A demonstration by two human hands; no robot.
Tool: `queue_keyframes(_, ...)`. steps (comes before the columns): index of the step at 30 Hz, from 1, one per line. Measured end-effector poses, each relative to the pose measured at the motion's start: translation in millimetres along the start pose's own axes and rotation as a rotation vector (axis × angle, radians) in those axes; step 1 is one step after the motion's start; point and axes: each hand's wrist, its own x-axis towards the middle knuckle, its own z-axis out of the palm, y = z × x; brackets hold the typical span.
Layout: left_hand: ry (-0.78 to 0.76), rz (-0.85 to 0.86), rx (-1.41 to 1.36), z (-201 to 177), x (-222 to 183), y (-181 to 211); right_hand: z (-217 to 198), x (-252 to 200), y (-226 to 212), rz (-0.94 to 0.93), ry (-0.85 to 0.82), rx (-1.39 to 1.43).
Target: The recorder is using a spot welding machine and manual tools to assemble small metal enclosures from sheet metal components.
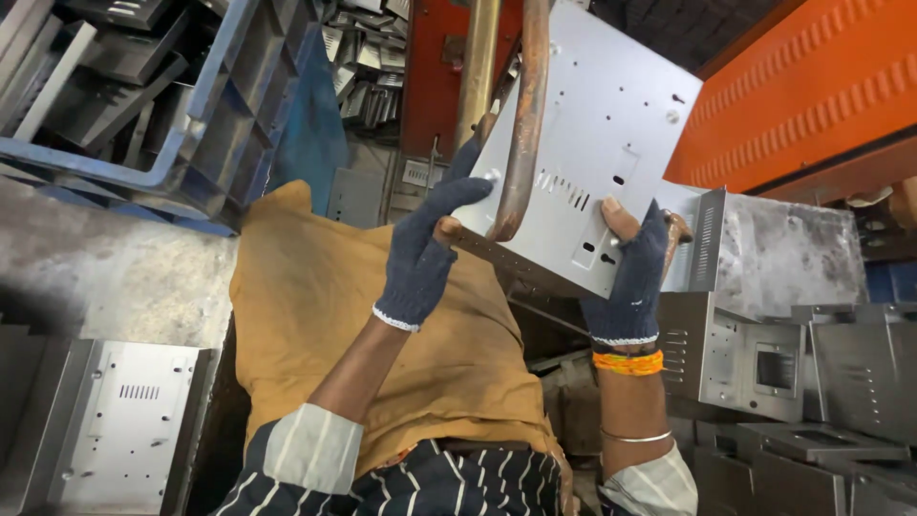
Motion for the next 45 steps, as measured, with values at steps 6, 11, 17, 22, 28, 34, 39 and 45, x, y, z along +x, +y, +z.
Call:
queue_keyframes(6, 0.064, 0.006, 0.063, 2.9, -4.1, -8.0, 14.1, -6.8, -15.0, 0.011, -0.023, -0.047)
queue_keyframes(11, 0.078, -0.016, 0.066, 2.1, -8.8, -12.4, 10.8, -3.0, -10.8, -0.009, -0.042, -0.039)
queue_keyframes(17, 0.084, 0.072, 0.076, 2.7, -6.5, -3.5, 5.1, 6.2, -4.9, -0.011, -0.049, -0.181)
queue_keyframes(22, 0.081, 0.067, 0.117, 9.3, -13.0, 3.9, -2.9, 23.4, -13.2, 0.033, -0.116, -0.126)
queue_keyframes(28, 0.062, 0.106, 0.386, 34.8, -18.8, 5.7, -12.7, 62.8, -20.6, 0.064, -0.324, -0.266)
queue_keyframes(34, 0.189, 0.085, 0.483, 46.3, -19.0, -0.2, -9.1, 86.9, -21.4, 0.086, -0.391, -0.303)
queue_keyframes(39, 0.180, 0.092, 0.428, 40.8, -18.7, 19.3, -21.4, 93.8, -5.2, 0.083, -0.423, -0.359)
queue_keyframes(45, 0.089, 0.144, 0.318, 2.1, -6.1, 18.7, 8.8, 59.8, -11.0, 0.036, -0.332, -0.277)
